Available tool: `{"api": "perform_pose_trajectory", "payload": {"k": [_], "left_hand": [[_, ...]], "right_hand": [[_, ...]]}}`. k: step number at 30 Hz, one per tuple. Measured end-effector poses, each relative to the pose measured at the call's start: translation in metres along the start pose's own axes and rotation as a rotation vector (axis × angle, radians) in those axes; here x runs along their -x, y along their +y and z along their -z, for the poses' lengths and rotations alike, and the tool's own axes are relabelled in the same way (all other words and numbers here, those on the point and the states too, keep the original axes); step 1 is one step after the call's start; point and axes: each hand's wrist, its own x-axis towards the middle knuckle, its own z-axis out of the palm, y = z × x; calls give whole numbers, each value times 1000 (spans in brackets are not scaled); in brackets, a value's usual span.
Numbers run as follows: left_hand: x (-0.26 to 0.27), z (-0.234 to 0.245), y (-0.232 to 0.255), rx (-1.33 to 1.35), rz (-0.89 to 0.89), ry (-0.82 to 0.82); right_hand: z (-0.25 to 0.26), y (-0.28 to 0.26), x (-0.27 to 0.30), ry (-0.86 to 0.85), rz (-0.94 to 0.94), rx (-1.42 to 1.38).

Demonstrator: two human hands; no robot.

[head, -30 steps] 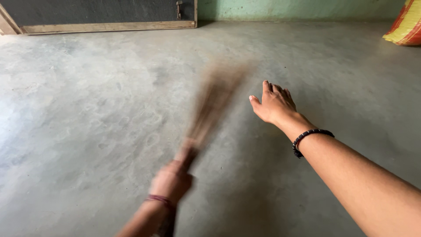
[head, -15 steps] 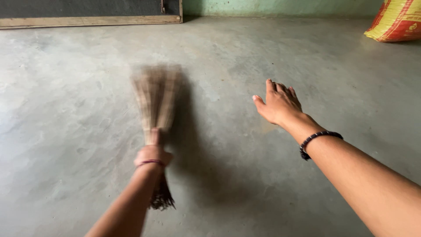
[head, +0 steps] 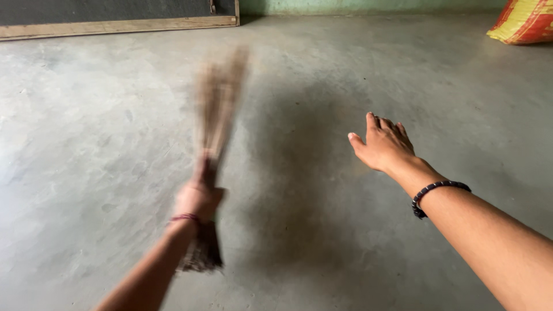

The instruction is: The person sweeps a concrete floor by hand using a bundle of sticks as a broom.

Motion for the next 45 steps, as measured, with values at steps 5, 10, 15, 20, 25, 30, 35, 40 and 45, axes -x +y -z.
{"api": "perform_pose_trajectory", "payload": {"k": [5, 10, 15, 20, 25, 30, 35, 40, 45], "left_hand": [[-32, 55, -41, -232, 523, -2], [-68, 22, -21, -222, 600, -64], [-86, -21, 36, -428, 340, -238], [-66, -48, 75, -512, 109, -385], [-49, -26, 66, -397, -55, -460], [-70, 12, 20, -258, -27, -119], [-111, 33, -3, -212, 469, -47], [-127, 5, 27, -389, 329, -226], [-63, -44, 94, -720, -56, -464]], "right_hand": [[-1, -10, -1, 10, 29, 29], [-5, -12, -1, 24, 65, 72], [-6, -10, 5, 24, 88, 91], [-1, -12, 6, 43, 91, 93], [1, -17, 7, 69, 122, 92], [-3, -16, 4, 70, 112, 68], [-10, -16, -2, 27, 65, 62], [-19, -16, -5, 3, 66, 75], [-12, -16, -4, 14, 60, 70]]}}
